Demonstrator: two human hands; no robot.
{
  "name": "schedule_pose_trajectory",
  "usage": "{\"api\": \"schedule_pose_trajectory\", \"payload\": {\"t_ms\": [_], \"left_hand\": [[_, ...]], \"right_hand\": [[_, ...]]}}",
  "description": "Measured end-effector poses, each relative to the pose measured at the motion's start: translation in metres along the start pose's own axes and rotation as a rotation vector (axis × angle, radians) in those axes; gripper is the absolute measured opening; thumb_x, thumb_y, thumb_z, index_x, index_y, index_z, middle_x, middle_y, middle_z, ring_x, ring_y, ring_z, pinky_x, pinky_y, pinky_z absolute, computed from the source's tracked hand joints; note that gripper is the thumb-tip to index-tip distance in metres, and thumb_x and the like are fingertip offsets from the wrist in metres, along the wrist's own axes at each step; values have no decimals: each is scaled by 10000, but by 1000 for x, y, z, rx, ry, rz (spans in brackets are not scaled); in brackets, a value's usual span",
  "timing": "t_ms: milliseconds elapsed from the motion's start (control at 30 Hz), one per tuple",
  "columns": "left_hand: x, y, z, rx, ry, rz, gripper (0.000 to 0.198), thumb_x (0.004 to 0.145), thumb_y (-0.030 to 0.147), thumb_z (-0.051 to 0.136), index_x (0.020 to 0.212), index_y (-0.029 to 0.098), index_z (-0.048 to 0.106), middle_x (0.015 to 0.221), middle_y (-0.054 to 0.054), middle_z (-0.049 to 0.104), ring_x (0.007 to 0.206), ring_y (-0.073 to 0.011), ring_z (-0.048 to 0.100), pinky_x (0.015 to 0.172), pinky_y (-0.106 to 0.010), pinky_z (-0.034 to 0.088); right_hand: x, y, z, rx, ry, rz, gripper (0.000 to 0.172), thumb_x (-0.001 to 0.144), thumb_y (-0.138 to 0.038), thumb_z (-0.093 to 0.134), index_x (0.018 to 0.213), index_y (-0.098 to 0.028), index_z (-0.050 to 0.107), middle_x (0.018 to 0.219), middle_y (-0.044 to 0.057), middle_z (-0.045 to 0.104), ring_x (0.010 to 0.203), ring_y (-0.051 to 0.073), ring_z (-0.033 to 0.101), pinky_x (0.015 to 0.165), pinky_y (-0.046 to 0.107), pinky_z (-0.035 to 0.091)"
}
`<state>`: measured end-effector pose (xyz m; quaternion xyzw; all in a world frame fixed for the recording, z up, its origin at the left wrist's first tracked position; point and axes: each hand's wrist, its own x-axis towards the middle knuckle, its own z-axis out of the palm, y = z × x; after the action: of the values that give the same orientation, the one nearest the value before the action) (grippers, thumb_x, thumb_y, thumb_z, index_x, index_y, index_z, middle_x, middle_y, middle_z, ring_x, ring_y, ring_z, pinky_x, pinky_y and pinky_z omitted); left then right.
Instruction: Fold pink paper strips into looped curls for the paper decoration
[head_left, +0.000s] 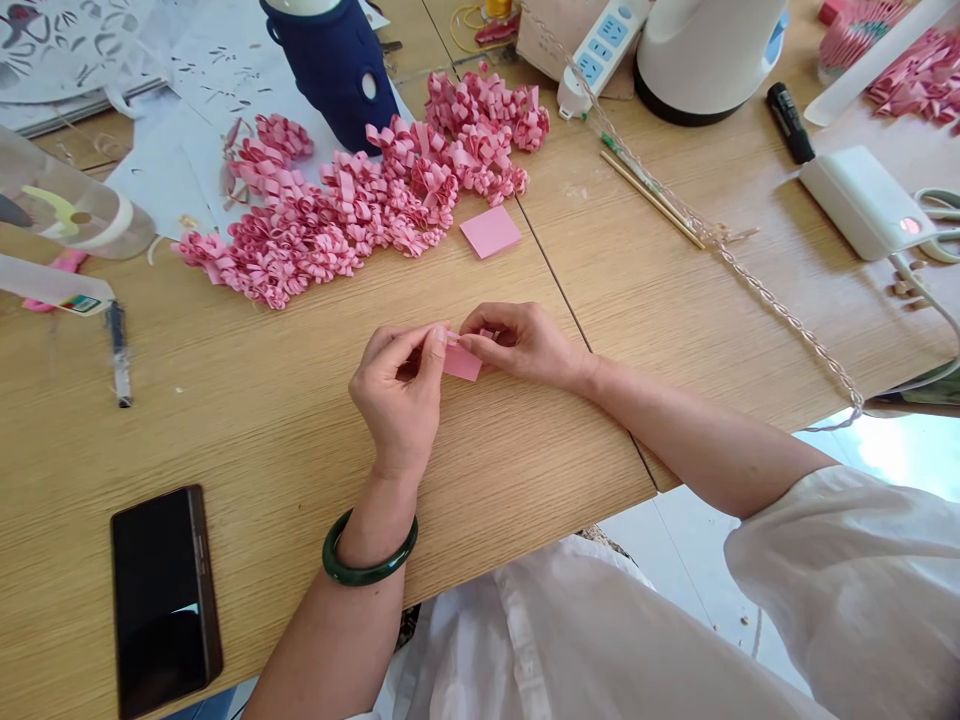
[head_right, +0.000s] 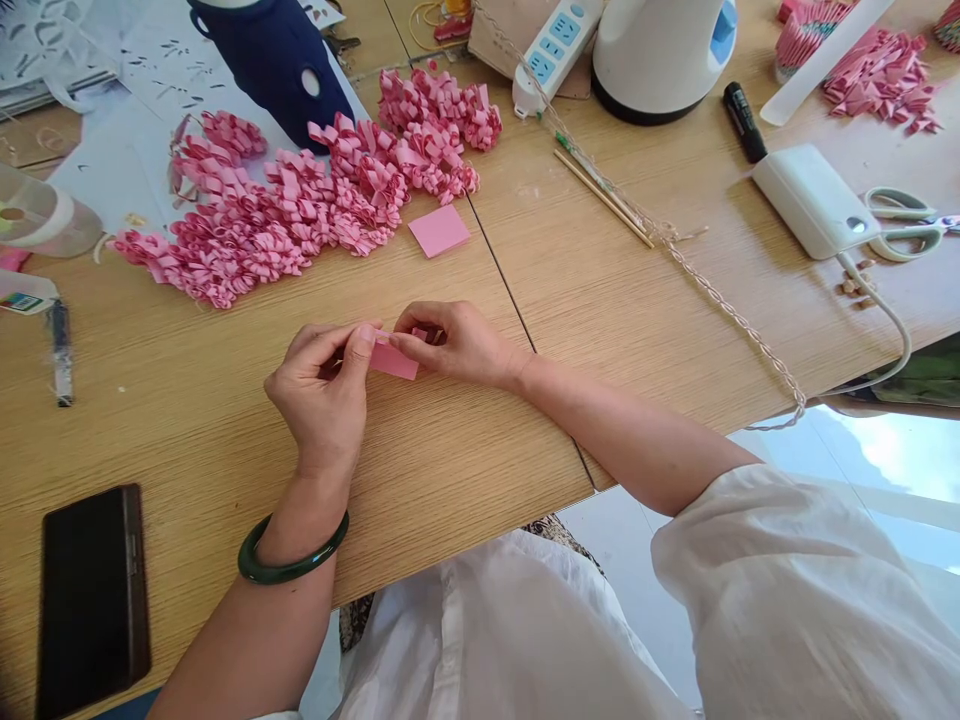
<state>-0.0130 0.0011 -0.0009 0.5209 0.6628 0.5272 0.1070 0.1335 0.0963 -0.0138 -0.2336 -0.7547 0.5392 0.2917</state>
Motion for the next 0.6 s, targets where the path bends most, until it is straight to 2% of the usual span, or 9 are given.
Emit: {"api": "schedule_pose_trajectory", "payload": {"t_ms": [167,367,433,500,600], "left_hand": [[-2,0,1,-17,-26,-27,176,946,352,675,911,234,801,889,-30,756,832,-156,680,777,-277,541],[-2,-2,2,-42,-21,-23,176,942,350,686,917,222,804,879,-28,746,828,-146,682,819,-281,539],[-2,-2,2,-28,-14,-11,168,945,340,682,925,227,805,873,-23,742,810,-141,675,801,-276,536],[-2,-3,2,4,1,36,159,949,319,678,947,228,809,858,-26,727,786,-134,661,769,-269,525],[-1,-4,2,89,38,183,143,938,287,697,985,224,816,822,-33,684,728,-122,620,720,-260,497]], "right_hand": [[0,-1,1,48,11,32,477,924,-581,617,880,-110,679,745,12,625,656,88,483,593,227,384],[-2,-6,2,141,-67,65,529,847,-652,685,876,-125,652,704,3,634,626,83,513,572,216,394],[-2,-6,2,98,-37,44,527,862,-647,668,856,-120,653,727,11,641,636,80,503,591,222,393],[-1,-3,3,33,14,22,525,892,-633,634,815,-114,654,733,13,631,642,77,476,603,232,378],[0,1,4,-35,31,10,509,935,-595,589,783,-113,648,696,0,595,630,75,440,603,240,351]]}}
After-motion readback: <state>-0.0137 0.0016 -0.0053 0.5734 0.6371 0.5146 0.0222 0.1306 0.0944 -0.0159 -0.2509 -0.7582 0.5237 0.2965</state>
